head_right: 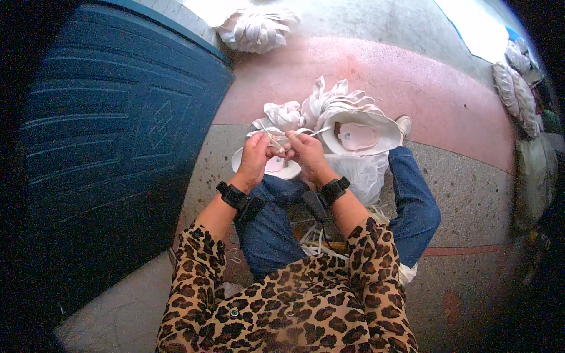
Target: Bundle and tie together multiple sets of shoe laces and components.
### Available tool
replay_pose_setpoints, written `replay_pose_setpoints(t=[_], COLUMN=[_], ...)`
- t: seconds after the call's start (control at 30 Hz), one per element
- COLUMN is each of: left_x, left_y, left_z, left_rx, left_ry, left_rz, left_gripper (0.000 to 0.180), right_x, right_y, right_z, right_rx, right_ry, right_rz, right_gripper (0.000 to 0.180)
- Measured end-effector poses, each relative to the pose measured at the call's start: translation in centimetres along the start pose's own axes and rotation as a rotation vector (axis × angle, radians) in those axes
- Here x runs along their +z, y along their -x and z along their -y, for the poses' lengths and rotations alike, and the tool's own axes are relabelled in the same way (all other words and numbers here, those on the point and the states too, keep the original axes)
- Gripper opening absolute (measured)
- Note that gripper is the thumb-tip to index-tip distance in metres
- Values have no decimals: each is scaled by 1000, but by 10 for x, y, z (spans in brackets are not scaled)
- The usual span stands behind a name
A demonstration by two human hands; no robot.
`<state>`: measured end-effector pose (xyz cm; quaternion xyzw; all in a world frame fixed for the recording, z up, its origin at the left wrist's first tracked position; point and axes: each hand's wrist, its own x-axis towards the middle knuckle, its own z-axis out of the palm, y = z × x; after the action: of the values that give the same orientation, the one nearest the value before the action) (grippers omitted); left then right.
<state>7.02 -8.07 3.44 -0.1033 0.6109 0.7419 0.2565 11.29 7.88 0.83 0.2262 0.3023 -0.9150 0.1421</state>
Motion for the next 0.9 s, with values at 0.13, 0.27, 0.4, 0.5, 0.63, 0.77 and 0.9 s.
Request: replay_pose_setpoints(t=[0.13,0.27,0.4,0.5,0.63,0.77,0.9], left_x=[0,-6,-28,-24,-40,-17,-8], left_y=[-9,-38,-73,-76,-81,-62,-37], left_z=[-2,18,44,42,48,25,13], left_rx=[-143,172,374,86,4,12,-78], left_ry=[-38,-901,-1263,-960,-795,-763,-455], left_rz=[-31,-135,-58,-85,-134,-108,120], left_gripper=[23,26,27,27,28,28,27], right_x=[-8,-16,-27,-31,-43,-52,-50], right_y=[0,-3,-10,-8,-9,-17,-21], right_z=[-4,-22,-35,-30,-34,-37,-20], right_rx=[41,6,-60,-40,-31,-79,-76], right_ry=[-46,-35,-192,-159,-98,275,774], right_rz=[26,18,5,-17,14,-36,-47], right_gripper=[19,17,16,15,23,22,24])
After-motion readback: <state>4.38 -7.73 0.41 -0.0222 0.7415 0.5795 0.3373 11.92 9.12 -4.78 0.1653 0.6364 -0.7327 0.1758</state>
